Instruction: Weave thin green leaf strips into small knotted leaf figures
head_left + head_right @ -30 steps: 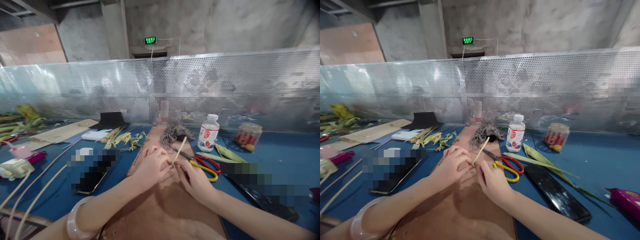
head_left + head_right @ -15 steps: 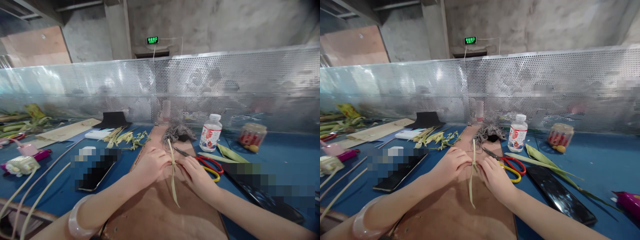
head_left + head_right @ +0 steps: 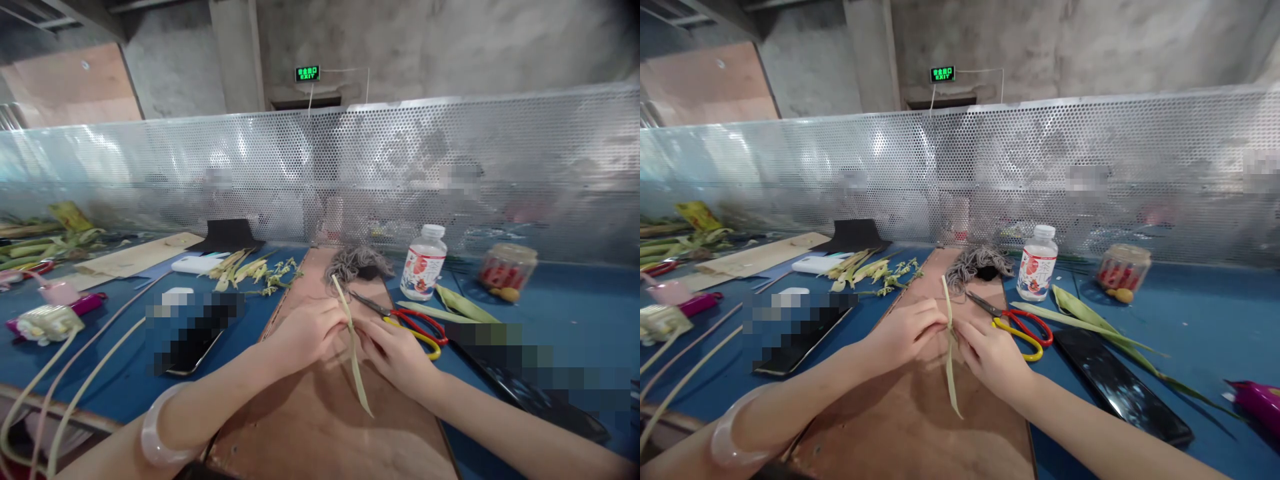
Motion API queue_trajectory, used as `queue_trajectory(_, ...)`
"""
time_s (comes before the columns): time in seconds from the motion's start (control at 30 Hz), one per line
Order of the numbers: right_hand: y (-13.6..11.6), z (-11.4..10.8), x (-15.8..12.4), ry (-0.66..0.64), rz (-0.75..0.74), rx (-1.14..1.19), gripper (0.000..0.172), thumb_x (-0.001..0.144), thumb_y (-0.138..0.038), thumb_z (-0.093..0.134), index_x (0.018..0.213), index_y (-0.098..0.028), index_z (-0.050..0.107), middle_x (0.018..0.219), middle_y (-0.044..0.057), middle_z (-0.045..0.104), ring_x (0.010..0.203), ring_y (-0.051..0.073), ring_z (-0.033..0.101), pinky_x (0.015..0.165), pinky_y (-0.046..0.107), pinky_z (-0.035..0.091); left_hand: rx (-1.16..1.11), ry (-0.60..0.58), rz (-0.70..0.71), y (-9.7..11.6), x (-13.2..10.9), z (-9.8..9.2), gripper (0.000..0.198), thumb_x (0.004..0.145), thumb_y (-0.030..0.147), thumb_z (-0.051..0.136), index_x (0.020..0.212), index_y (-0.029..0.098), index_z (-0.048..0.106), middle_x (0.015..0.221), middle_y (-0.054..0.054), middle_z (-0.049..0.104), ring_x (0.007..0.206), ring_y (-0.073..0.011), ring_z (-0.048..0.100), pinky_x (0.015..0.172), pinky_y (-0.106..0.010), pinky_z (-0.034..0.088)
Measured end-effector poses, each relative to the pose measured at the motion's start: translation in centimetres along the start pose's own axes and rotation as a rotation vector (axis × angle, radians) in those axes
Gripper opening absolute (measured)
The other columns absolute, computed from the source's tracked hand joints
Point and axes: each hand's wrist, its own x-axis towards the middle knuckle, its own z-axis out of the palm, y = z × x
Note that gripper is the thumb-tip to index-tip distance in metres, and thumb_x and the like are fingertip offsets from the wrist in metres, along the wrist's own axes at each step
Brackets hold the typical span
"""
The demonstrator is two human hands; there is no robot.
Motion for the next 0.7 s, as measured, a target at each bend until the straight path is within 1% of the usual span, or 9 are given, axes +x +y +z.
queue_trajectory(0.1,0.0,0.0,-0.1,0.006,0.0,-0.007,0.027,0.09,-0.014,0.04,0.11,-0.016,0.058,0.09,0.009,0.068,0.077,0.017,0.066,0.068,0.026,0.052,0.028,-0.006,0.011,0.1,0.0,-0.1,0.021,0.091,0.017,0.038,0.089,0.016,0.058,0.084,-0.005,0.059,0.079,-0.0145,0.056,0.071,-0.027,0.045)
queue_trajectory(0.3,0.2,0.1,-0.1,0.002,-0.004,-0.017,0.027,0.09,-0.013,0.039,0.109,-0.016,0.058,0.096,0.01,0.069,0.083,0.018,0.066,0.071,0.027,0.053,0.033,0.002,0.019,0.2,0.1,-0.3,0.02,0.09,0.016,0.038,0.091,0.015,0.059,0.084,-0.005,0.059,0.078,-0.0144,0.055,0.07,-0.027,0.045)
queue_trajectory(0.37,0.2,0.1,-0.1,0.008,-0.024,-0.023,0.026,0.09,-0.013,0.039,0.11,-0.015,0.057,0.097,0.01,0.068,0.083,0.018,0.066,0.071,0.028,0.053,0.006,0.001,0.006,0.1,0.1,-0.4,0.02,0.09,0.017,0.039,0.091,0.015,0.059,0.086,-0.005,0.059,0.079,-0.014,0.055,0.071,-0.027,0.045)
queue_trajectory(0.43,0.2,0.1,0.0,0.016,-0.04,-0.037,0.026,0.091,-0.014,0.038,0.11,-0.015,0.056,0.097,0.009,0.068,0.083,0.018,0.066,0.069,0.028,0.053,-0.052,0.004,-0.037,0.0,0.1,-0.3,0.019,0.09,0.017,0.041,0.091,0.016,0.059,0.087,-0.004,0.06,0.079,-0.0136,0.056,0.072,-0.027,0.045)
queue_trajectory(0.53,0.2,0.2,0.1,0.027,-0.038,-0.061,0.023,0.092,-0.016,0.039,0.106,-0.016,0.056,0.092,0.009,0.067,0.08,0.018,0.065,0.068,0.028,0.052,-0.228,-0.001,-0.179,-0.2,0.1,0.0,0.016,0.087,0.019,0.046,0.091,0.017,0.061,0.088,-0.004,0.063,0.078,-0.0135,0.058,0.071,-0.027,0.046)
queue_trajectory(0.6,0.2,0.2,0.1,0.029,-0.031,-0.073,0.022,0.092,-0.016,0.039,0.104,-0.016,0.056,0.088,0.008,0.065,0.079,0.018,0.064,0.068,0.028,0.051,-0.428,-0.033,-0.279,-0.5,0.1,0.3,0.016,0.086,0.021,0.048,0.093,0.017,0.061,0.086,-0.004,0.065,0.077,-0.0136,0.06,0.072,-0.029,0.048)
queue_trajectory(0.7,0.1,0.1,0.1,0.038,-0.023,-0.085,0.021,0.092,-0.016,0.037,0.104,-0.016,0.055,0.085,0.007,0.063,0.074,0.016,0.062,0.064,0.025,0.05,-0.747,-0.095,-0.362,-1.0,0.1,0.9,0.018,0.086,0.024,0.05,0.098,0.015,0.06,0.089,-0.006,0.067,0.081,-0.0146,0.063,0.077,-0.031,0.05)
